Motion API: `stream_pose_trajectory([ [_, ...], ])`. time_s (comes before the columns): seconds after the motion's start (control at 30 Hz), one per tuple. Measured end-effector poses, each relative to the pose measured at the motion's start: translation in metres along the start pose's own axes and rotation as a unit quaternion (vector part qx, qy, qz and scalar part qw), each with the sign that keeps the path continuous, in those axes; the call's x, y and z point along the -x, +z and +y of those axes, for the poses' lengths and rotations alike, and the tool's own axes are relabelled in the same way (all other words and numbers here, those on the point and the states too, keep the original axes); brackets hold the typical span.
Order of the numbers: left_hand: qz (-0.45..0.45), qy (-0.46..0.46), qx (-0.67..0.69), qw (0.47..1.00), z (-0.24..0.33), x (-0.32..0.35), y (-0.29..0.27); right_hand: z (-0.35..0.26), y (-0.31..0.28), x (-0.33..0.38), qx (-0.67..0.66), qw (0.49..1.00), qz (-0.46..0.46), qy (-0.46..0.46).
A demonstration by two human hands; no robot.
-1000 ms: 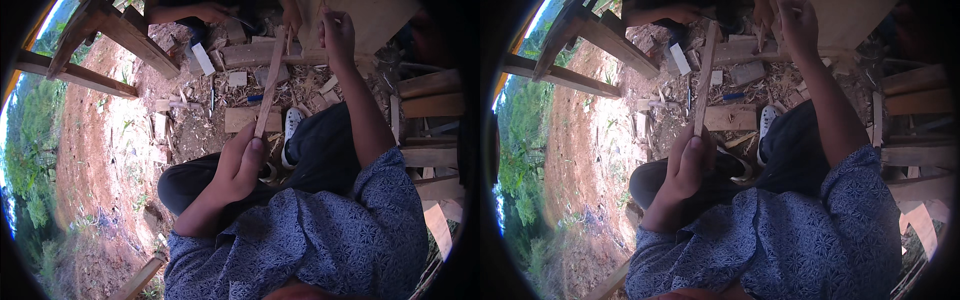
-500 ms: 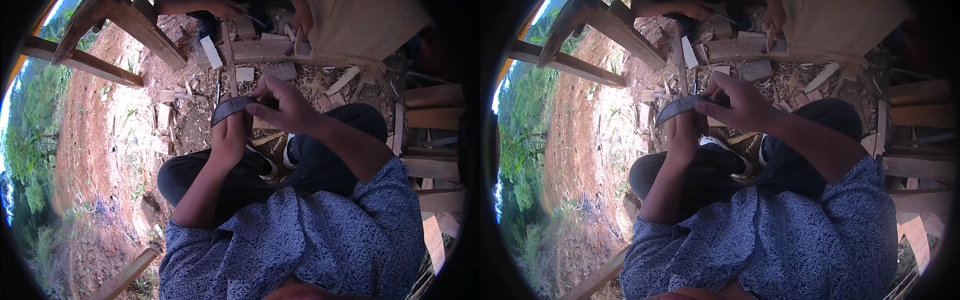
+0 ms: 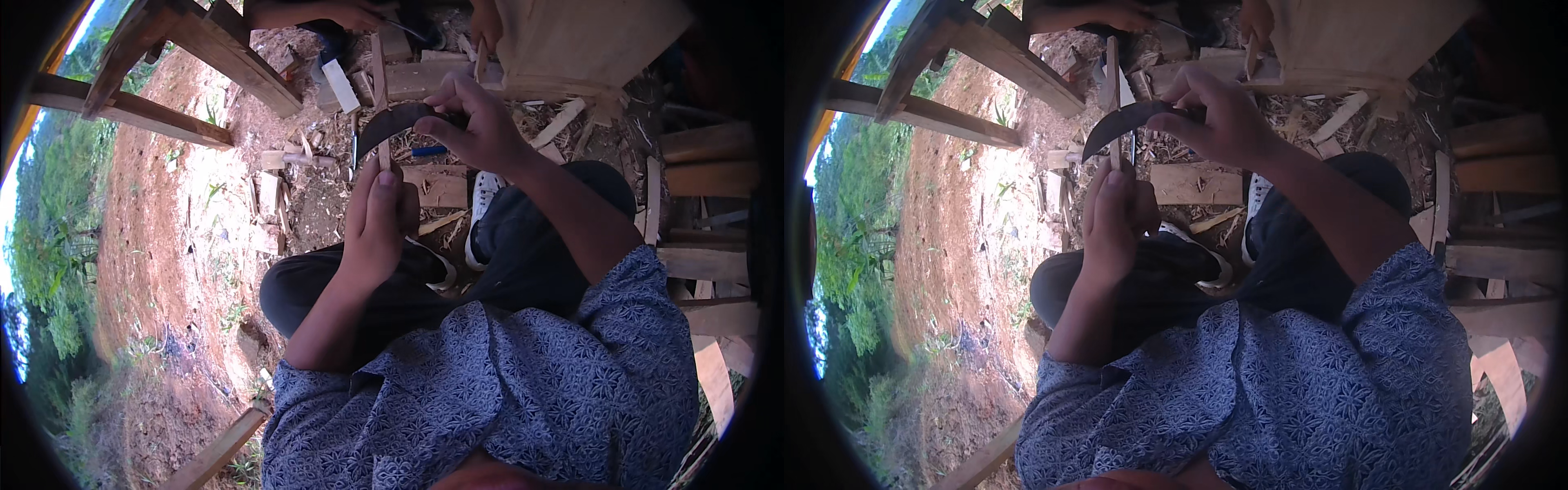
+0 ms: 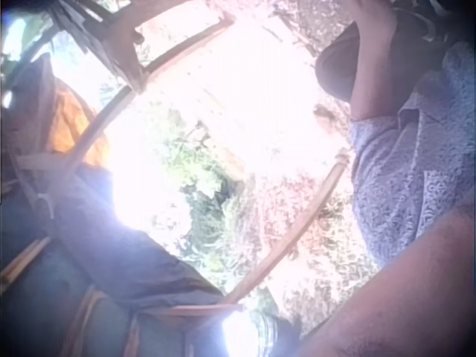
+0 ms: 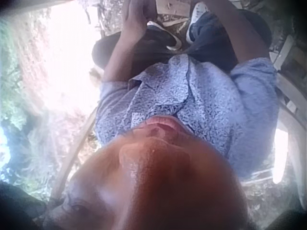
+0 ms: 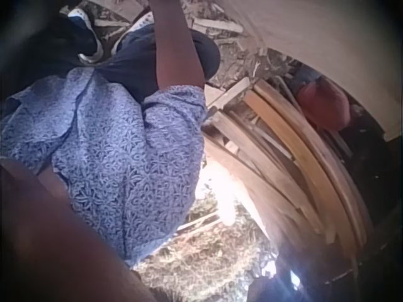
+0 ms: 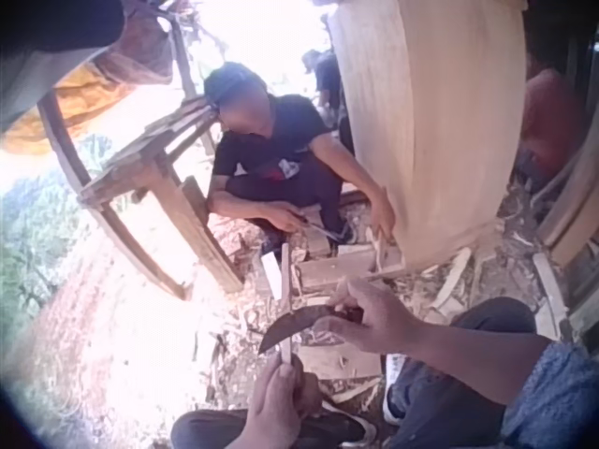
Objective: The person sits on the ground and uses a curved blade to shave and shape thin wooden strips. They repeatedly hold the strips, scrape them with the blade, and inspect the edges while wood shavings accumulate on the ground.
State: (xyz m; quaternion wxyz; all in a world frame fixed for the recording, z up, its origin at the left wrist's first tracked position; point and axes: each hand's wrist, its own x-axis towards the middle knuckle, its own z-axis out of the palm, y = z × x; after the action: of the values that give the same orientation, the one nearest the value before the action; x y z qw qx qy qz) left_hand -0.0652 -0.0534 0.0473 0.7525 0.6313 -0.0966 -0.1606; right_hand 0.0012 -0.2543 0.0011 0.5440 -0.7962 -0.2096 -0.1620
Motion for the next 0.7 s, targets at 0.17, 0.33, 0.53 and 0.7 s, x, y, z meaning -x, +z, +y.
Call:
stream_pose_trajectory([
  [0.17,-0.066,0.048,-0.028,0.996,0.009,0.024,0.008,0.049,-0.071,-0.041,0.001,0.953,0.273,0.134],
  [0.33,-0.019,0.027,-0.020,0.999,-0.010,0.006,0.000,0.018,-0.048,-0.024,-0.118,0.972,0.157,0.128],
  [0.53,0.012,0.004,-0.036,0.999,-0.014,0.001,-0.010,-0.034,0.017,0.009,-0.090,0.992,-0.066,0.067],
  [0.7,0.001,0.013,-0.089,0.996,-0.012,0.001,-0.004,-0.015,0.009,0.004,-0.032,0.997,0.010,0.071],
])
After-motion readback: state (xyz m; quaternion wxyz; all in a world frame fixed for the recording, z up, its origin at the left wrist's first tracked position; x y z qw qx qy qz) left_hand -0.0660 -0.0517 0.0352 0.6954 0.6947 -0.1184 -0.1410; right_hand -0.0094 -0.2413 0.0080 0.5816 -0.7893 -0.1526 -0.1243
